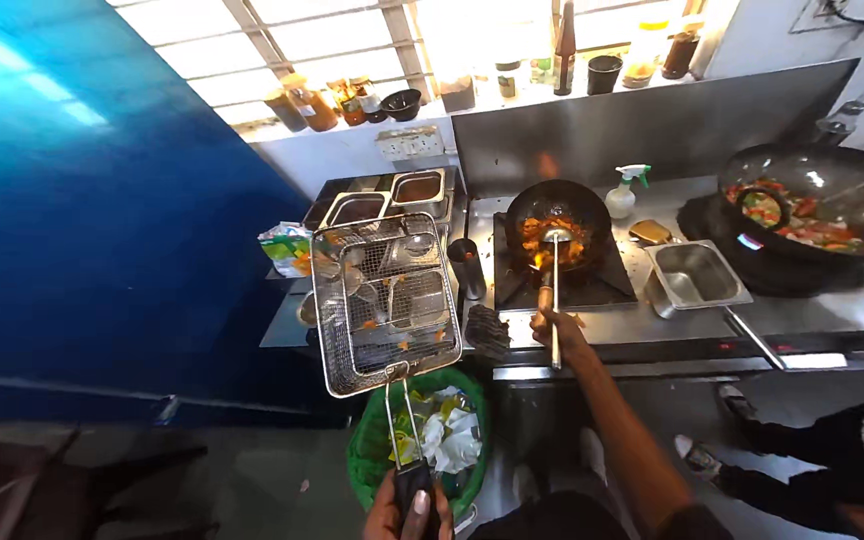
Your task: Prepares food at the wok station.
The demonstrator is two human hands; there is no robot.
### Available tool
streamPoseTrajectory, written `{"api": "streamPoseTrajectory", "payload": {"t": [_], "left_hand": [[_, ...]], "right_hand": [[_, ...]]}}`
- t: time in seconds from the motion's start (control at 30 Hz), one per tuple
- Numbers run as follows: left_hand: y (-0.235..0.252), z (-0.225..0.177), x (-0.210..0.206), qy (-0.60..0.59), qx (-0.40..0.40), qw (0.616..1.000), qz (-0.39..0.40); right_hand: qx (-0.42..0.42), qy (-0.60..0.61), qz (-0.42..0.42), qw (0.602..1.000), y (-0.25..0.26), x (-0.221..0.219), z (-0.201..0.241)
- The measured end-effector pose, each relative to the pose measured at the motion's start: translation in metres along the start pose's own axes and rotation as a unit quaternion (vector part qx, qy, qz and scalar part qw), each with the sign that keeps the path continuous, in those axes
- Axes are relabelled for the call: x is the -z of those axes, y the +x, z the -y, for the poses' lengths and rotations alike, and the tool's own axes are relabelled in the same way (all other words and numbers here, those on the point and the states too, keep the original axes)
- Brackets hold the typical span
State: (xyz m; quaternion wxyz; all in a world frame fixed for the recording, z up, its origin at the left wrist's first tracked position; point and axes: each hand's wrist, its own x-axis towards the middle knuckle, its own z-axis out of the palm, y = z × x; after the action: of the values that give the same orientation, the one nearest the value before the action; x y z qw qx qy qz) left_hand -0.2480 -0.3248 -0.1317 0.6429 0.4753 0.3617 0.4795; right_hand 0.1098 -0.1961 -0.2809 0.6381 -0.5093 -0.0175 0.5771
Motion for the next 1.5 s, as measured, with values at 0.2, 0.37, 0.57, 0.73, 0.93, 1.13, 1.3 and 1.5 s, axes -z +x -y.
{"api": "streamPoseTrajectory", "payload": {"t": [0.2,0.37,0.57,0.73,0.93,1.13,1.3,1.5], "left_hand": [[-0.001,0.006,0.004,-0.012,0.003,1.0,0.0],[0.008,0.01,0.005,-0.023,0.007,1.0,0.011],[0.011,0.012,-0.001,-0.024,0.009,0.999,0.022],[0.013,0.015,-0.004,-0.028,0.007,0.999,0.025],[0.015,0.019,-0.005,-0.013,-0.003,1.0,0.028],[0.012,0.019,-0.001,-0.014,0.002,1.0,0.016],[0.013,0.02,0.0,-0.023,-0.001,1.0,0.008],[0.016,0.023,0.003,-0.023,-0.011,1.0,0.004]], "right_hand": [[-0.013,0.028,0.037,0.999,-0.059,0.024,0.052],[-0.028,0.028,0.03,0.999,-0.068,0.03,0.067],[-0.066,-0.098,-0.011,0.993,-0.083,0.036,0.071],[-0.027,-0.254,-0.063,0.965,-0.089,0.059,0.062],[0.038,-0.519,-0.159,0.839,-0.079,0.086,0.051],[0.113,-0.545,-0.155,0.816,-0.114,0.085,0.079],[0.066,-0.571,-0.092,0.813,-0.189,0.086,0.175],[-0.027,-0.572,-0.002,0.82,-0.206,0.083,0.228]]}}
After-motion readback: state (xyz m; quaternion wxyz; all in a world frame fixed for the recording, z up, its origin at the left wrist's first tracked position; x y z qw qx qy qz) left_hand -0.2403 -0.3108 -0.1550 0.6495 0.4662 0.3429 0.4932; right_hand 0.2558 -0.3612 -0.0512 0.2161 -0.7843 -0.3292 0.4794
